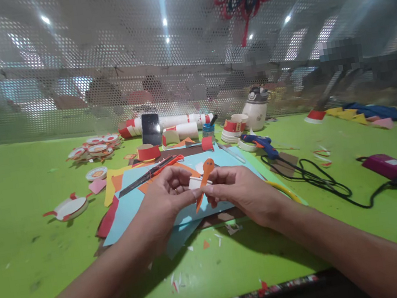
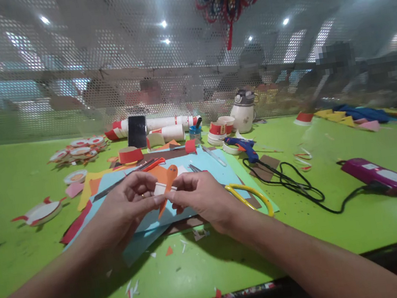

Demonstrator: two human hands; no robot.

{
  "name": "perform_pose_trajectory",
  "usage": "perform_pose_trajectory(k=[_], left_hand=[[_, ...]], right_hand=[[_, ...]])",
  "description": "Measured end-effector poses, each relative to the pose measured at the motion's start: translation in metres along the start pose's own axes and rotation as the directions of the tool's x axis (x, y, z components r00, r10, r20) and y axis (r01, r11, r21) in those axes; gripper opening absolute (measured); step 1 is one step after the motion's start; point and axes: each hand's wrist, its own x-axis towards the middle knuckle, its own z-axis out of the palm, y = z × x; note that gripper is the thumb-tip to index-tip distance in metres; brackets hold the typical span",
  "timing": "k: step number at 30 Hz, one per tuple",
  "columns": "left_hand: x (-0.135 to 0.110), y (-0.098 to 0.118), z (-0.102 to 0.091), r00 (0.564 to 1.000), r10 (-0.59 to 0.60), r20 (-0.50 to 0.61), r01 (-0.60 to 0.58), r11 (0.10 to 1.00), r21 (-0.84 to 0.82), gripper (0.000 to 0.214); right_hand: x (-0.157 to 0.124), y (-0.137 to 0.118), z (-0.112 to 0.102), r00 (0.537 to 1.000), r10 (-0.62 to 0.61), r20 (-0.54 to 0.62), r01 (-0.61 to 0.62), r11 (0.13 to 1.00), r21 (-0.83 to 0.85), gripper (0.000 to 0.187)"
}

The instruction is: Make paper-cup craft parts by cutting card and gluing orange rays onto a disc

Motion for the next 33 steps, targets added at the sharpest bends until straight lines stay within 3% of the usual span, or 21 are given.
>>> perform_pose_trajectory(k=[9, 33], left_hand=[[0.0015, 0.0001, -0.0001, 1.0, -0.01, -0.018, 0.01, 1.0, 0.006, 0.031], [0.0026, -0.0025, -0.0022, 0.999, -0.016, 0.047, 0.013, 0.998, 0.068, 0.028]], right_hand=[[0.0025, 0.0058, -0.0059, 0.999, -0.041, -0.03, 0.04, 0.999, -0.016, 0.014], [-0.0006, 0.0053, -0.0014, 0.996, -0.084, -0.036, 0.075, 0.973, -0.218, 0.019]])
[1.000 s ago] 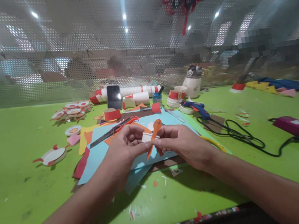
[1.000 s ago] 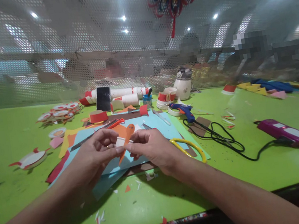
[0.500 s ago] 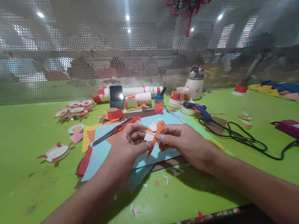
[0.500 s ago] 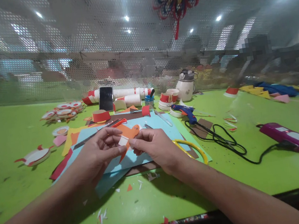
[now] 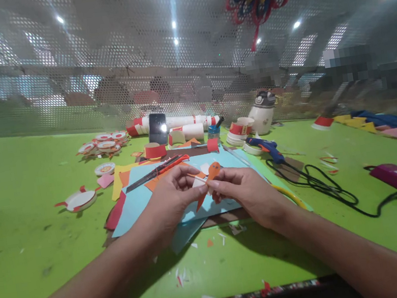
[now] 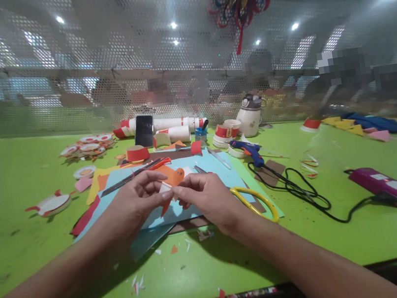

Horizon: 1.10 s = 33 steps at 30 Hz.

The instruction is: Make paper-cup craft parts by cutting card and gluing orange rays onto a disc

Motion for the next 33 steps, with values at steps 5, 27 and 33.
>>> perform_pose_trajectory(k=[5, 27, 33], left_hand=[[0.0, 0.004, 0.002, 0.997, -0.032, -0.072, 0.03, 0.999, -0.025, 0.031], [-0.002, 0.01, 0.0, 0.998, -0.05, -0.033, 0.05, 0.999, -0.004, 0.026], [-0.004, 0.013, 0.0, 0.998, -0.066, -0.018, 0.065, 0.996, -0.058, 0.022]], right_hand=[[-0.001, -0.005, 0.0, 1.0, -0.026, 0.007, 0.026, 0.994, -0.108, 0.021], [0.0, -0.005, -0.003, 0.998, -0.014, 0.063, 0.019, 0.998, -0.067, 0.023], [0.0, -0.005, -0.003, 0.998, -0.006, 0.059, 0.008, 0.999, -0.034, 0.023]])
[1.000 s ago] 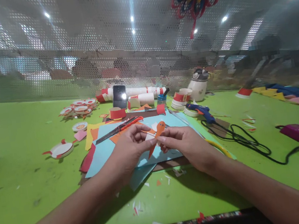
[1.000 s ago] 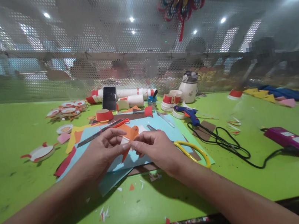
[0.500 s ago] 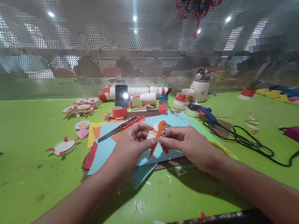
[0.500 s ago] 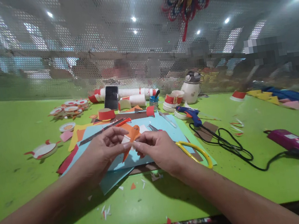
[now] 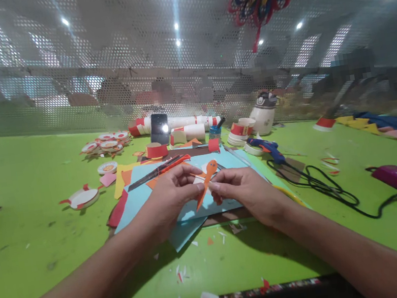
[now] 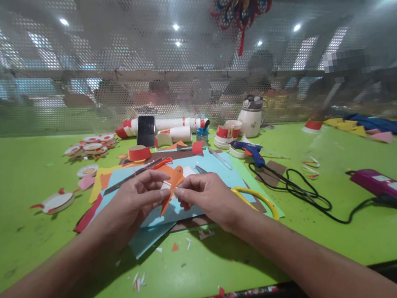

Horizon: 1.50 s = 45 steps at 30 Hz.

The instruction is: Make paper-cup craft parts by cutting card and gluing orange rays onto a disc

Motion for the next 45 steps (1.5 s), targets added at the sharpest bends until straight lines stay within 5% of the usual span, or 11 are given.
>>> perform_pose_trajectory(k=[33, 45], left_hand=[[0.0, 0.0, -0.001, 0.999, 0.03, 0.03, -0.032, 0.997, 0.072, 0.032], [0.002, 0.003, -0.005, 1.0, -0.009, -0.022, 0.012, 0.991, 0.136, 0.037]], right_hand=[[0.004, 0.012, -0.006, 0.999, 0.038, 0.039, -0.046, 0.972, 0.232, 0.02], [0.004, 0.008, -0.005, 0.996, 0.07, 0.051, -0.075, 0.992, 0.105, 0.022]])
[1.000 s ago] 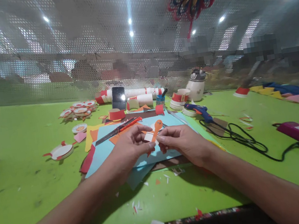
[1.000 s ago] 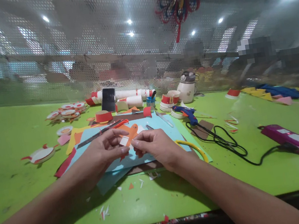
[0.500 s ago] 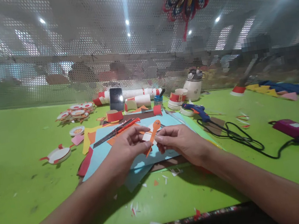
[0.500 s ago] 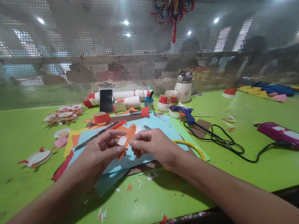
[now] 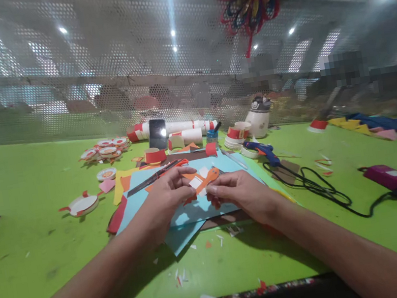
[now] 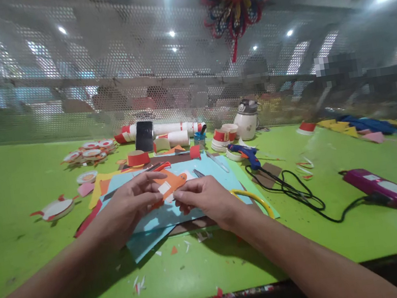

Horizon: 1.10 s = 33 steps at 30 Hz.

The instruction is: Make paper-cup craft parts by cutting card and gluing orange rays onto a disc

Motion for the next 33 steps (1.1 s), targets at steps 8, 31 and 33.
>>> perform_pose_trajectory(k=[8, 31, 33], left_hand=[[-0.001, 0.009, -0.002, 1.0, 0.024, 0.01, -0.024, 1.0, -0.018, 0.037], [-0.001, 0.009, -0.005, 0.996, -0.038, 0.076, 0.053, 0.977, -0.208, 0.024], [0.0, 0.005, -0.003, 0.993, -0.058, 0.104, 0.082, 0.967, -0.24, 0.017]], right_hand=[[0.004, -0.004, -0.011, 0.998, 0.051, -0.039, -0.048, 0.997, 0.065, 0.016], [0.004, -0.004, -0.005, 0.994, 0.092, -0.056, -0.06, 0.907, 0.417, 0.022], [0.004, -0.004, -0.005, 0.994, 0.08, -0.077, -0.038, 0.898, 0.438, 0.022]])
